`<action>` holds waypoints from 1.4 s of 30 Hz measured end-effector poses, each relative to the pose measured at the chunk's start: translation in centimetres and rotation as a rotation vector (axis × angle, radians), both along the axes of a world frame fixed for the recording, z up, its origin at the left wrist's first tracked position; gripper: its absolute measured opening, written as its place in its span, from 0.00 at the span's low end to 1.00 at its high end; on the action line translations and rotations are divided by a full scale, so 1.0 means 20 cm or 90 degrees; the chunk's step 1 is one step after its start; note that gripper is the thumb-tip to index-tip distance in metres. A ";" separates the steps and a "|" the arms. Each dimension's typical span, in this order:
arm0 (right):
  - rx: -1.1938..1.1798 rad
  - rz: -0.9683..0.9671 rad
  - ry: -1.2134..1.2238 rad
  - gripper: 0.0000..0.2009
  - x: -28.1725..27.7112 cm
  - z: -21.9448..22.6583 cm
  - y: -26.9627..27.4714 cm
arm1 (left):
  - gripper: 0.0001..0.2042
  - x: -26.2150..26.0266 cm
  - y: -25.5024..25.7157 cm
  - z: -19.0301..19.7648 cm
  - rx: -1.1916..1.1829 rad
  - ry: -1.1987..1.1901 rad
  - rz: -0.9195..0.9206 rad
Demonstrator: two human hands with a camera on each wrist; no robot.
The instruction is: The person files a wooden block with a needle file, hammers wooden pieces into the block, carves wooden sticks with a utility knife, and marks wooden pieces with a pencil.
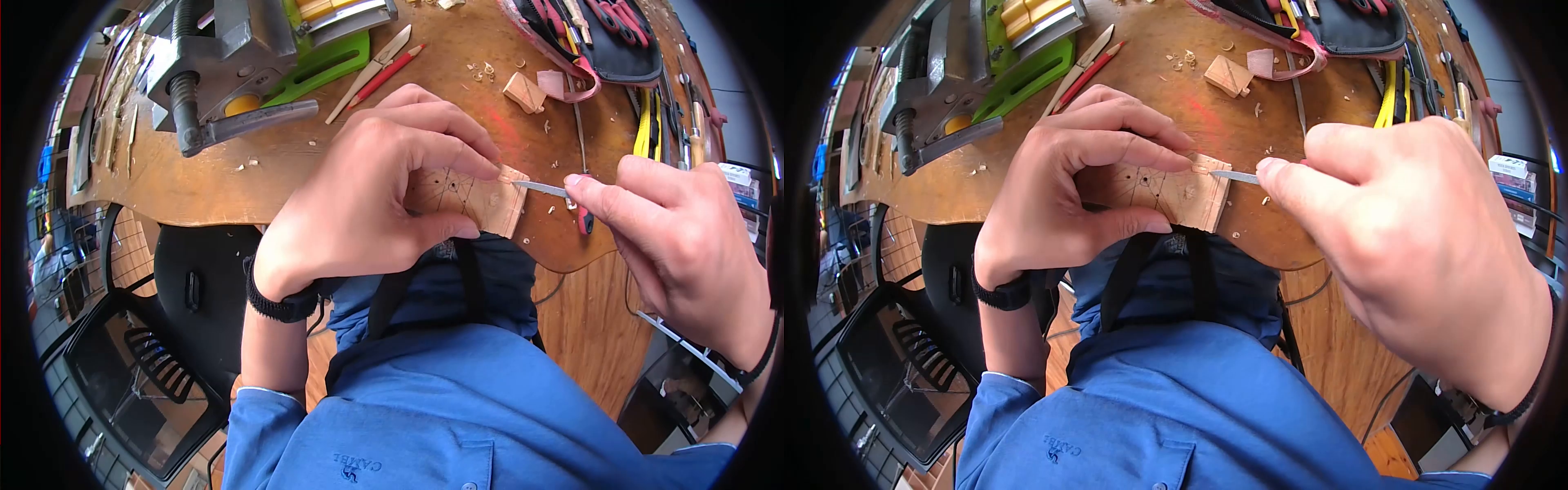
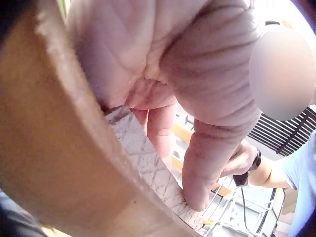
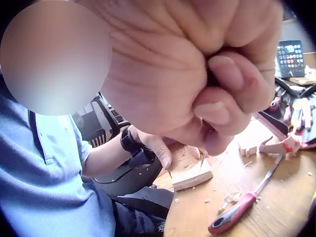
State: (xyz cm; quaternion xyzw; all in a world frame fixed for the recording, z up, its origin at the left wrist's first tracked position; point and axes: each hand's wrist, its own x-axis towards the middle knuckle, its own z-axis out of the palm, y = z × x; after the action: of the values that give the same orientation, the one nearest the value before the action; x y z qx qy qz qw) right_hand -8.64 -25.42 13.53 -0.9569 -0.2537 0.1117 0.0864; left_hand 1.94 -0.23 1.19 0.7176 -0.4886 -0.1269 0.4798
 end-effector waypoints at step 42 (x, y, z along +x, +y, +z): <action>0.371 -0.212 0.098 0.14 -0.12 -0.32 -0.12 | 0.29 -0.03 -0.01 0.02 0.006 0.049 0.032</action>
State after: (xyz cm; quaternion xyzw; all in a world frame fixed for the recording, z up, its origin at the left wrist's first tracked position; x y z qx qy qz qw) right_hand -10.99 -27.91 7.07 -0.9089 -0.1082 0.0909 0.3924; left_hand 1.26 -0.35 1.64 0.7265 -0.4508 -0.1445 0.4981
